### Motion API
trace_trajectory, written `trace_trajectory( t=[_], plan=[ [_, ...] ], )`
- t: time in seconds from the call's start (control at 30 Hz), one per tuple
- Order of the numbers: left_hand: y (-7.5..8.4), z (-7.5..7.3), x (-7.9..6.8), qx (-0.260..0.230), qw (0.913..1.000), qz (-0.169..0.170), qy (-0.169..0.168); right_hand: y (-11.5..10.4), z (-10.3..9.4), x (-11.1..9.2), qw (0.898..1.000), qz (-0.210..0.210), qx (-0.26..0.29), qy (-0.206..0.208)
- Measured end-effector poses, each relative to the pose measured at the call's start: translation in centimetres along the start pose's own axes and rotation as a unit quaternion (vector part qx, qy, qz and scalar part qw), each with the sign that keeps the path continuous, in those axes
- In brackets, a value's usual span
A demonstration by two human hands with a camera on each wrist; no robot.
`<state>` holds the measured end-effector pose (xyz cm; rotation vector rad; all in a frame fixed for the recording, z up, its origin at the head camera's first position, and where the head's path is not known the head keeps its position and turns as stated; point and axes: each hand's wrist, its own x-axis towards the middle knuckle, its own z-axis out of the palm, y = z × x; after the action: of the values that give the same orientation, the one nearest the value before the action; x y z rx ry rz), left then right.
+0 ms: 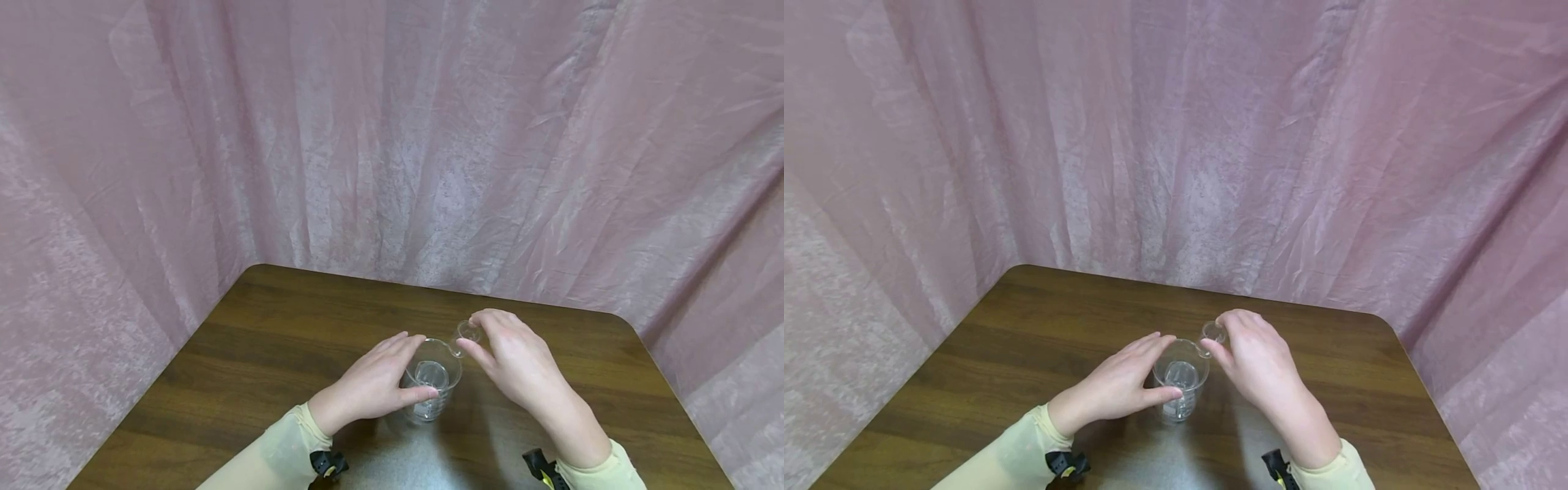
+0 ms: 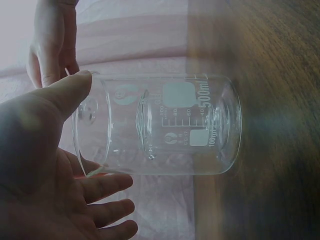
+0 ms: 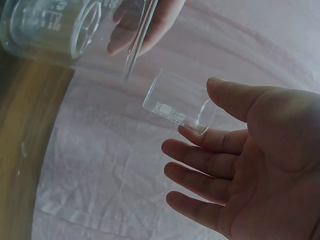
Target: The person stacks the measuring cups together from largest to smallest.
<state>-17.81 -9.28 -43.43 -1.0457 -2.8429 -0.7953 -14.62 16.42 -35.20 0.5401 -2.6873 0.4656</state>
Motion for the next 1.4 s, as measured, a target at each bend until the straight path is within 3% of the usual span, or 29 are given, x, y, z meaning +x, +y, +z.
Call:
trace_trajectory(
  t=[0.57, 1.4],
  plan=[
    [0.1, -0.1, -0.2, -0.002, 0.9999, -0.010, -0.011, -1.9, 1.8, 0.7, 0.999, -0.053, 0.000, -0.007],
    [-0.1, 0.0, -0.1, -0.003, 1.0000, 0.005, -0.004, -2.1, 3.4, 0.8, 0.997, -0.037, -0.012, -0.068]
  ],
)
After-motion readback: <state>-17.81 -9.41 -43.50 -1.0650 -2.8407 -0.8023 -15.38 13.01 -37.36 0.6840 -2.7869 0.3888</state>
